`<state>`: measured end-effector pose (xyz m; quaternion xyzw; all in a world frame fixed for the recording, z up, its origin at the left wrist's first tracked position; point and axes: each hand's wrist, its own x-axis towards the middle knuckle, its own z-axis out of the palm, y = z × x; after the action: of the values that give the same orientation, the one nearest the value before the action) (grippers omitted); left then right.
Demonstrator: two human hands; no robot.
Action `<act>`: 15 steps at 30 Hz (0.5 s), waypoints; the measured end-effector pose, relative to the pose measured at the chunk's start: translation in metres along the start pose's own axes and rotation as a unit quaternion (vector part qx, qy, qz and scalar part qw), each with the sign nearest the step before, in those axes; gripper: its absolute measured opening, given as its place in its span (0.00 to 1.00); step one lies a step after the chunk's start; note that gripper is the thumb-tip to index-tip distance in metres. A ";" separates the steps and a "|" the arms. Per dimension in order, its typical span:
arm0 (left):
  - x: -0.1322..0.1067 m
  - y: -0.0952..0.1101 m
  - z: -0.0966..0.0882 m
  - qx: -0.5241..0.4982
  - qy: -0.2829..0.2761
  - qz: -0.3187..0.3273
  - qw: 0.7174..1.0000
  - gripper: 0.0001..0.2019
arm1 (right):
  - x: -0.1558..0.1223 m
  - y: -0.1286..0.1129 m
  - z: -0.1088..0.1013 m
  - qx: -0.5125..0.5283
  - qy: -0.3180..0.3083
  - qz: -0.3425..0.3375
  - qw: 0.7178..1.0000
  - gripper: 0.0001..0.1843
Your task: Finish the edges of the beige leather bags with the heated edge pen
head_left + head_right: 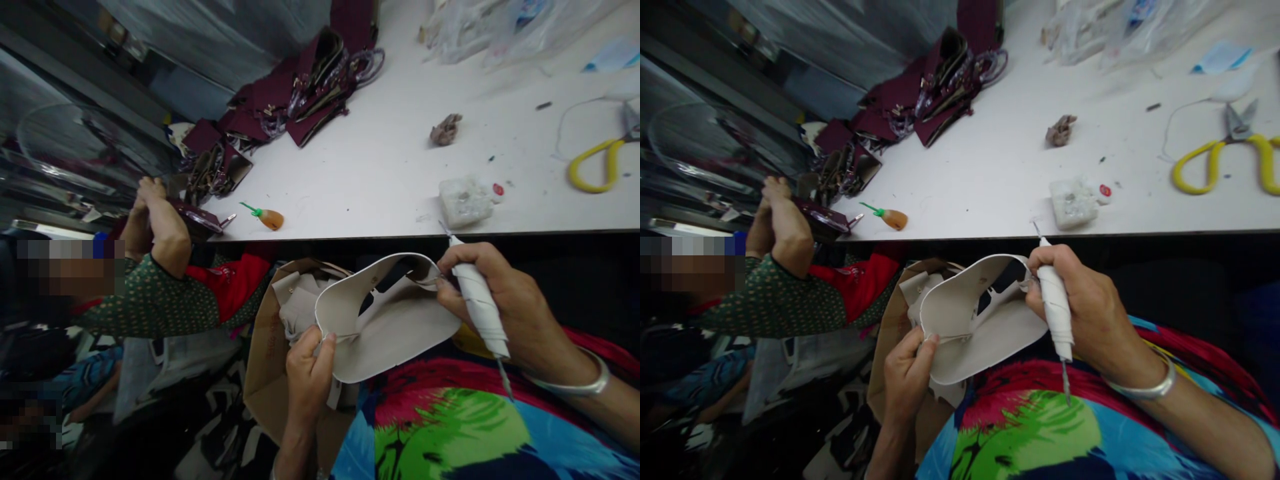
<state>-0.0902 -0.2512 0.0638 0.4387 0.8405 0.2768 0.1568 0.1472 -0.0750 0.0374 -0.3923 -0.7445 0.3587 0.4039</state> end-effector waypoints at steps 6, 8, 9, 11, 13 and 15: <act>-0.005 -0.005 0.007 -0.034 0.034 -0.019 0.999 0.14 | -0.002 0.002 -0.001 -0.004 0.003 0.005 1.000 0.10; -0.005 -0.007 0.007 -0.034 0.039 -0.024 0.998 0.15 | -0.003 0.002 -0.001 -0.004 -0.001 0.008 1.000 0.09; -0.005 -0.008 0.007 -0.034 0.038 -0.024 0.998 0.16 | -0.004 0.003 -0.002 -0.004 -0.002 0.009 1.000 0.10; -0.004 -0.008 0.006 -0.035 0.035 -0.020 0.999 0.15 | -0.004 0.004 -0.001 -0.002 0.003 0.008 1.000 0.10; -0.003 -0.008 0.004 -0.035 0.038 -0.012 0.999 0.15 | -0.004 0.006 0.001 0.006 0.009 0.006 1.000 0.10; -0.004 -0.005 0.002 -0.036 0.051 0.003 0.998 0.15 | -0.003 0.009 0.003 0.019 0.008 0.015 1.000 0.09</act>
<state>-0.0907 -0.2559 0.0591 0.4209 0.8356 0.3288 0.1287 0.1485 -0.0745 0.0280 -0.3984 -0.7282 0.3757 0.4121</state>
